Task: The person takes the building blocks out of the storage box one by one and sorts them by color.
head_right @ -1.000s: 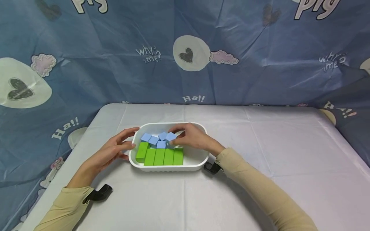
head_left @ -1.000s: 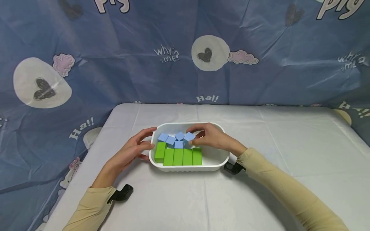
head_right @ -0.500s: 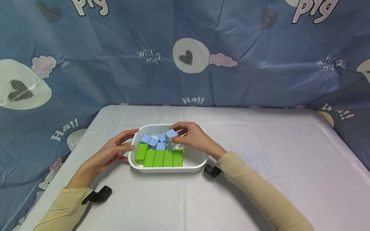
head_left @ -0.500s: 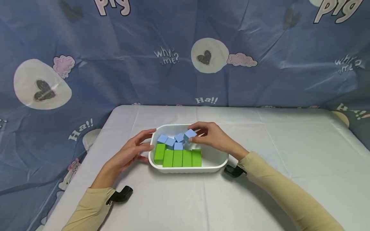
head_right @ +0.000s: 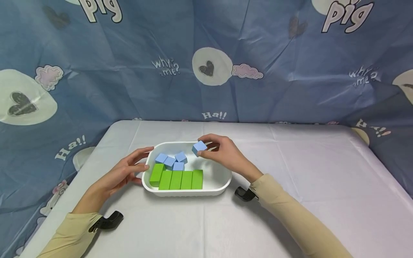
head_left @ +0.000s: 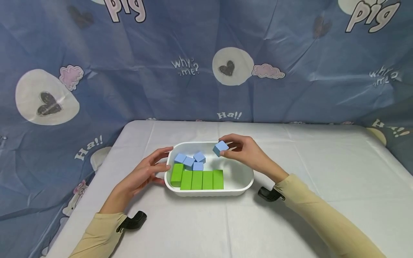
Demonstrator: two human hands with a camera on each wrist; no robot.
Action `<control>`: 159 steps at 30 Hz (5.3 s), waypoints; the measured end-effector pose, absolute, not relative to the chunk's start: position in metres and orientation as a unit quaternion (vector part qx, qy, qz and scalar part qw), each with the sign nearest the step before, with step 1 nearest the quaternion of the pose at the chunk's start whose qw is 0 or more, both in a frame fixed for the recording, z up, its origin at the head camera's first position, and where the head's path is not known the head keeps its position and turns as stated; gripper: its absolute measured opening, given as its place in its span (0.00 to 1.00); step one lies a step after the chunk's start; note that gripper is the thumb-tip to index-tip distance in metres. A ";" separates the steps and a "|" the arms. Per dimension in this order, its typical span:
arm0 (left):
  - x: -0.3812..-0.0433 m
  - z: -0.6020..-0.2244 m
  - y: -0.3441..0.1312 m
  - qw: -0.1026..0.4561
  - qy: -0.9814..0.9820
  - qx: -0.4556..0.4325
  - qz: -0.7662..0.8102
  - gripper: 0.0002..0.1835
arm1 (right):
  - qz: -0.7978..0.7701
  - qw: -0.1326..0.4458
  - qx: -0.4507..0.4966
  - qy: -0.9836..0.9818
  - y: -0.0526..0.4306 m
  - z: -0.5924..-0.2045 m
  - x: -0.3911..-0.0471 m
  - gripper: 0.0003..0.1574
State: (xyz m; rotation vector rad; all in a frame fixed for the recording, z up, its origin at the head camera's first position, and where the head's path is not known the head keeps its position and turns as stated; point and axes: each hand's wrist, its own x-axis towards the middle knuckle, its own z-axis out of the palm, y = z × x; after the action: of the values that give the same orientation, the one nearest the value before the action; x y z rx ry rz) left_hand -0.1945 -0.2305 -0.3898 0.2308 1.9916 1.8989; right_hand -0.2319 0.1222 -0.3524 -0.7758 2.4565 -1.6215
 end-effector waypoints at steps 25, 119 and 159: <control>-0.193 -0.389 -0.230 0.192 0.707 0.087 0.675 0.36 | -0.523 -0.016 -0.191 0.831 0.186 -0.345 -0.223 0.27; -0.193 -0.390 -0.228 0.184 0.716 0.069 0.670 0.35 | -0.487 -0.012 -0.268 0.831 0.193 -0.338 -0.230 0.20; -0.192 -0.388 -0.229 0.193 0.711 0.069 0.673 0.35 | -0.399 0.125 -0.390 0.820 0.095 -0.368 -0.253 0.26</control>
State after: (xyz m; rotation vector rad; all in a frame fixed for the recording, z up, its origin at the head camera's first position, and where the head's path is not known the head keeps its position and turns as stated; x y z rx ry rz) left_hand -0.1921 -0.2294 -0.3877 0.1931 1.9945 1.8888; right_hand -0.2528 0.0949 -0.3681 -1.1367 2.3893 -1.1638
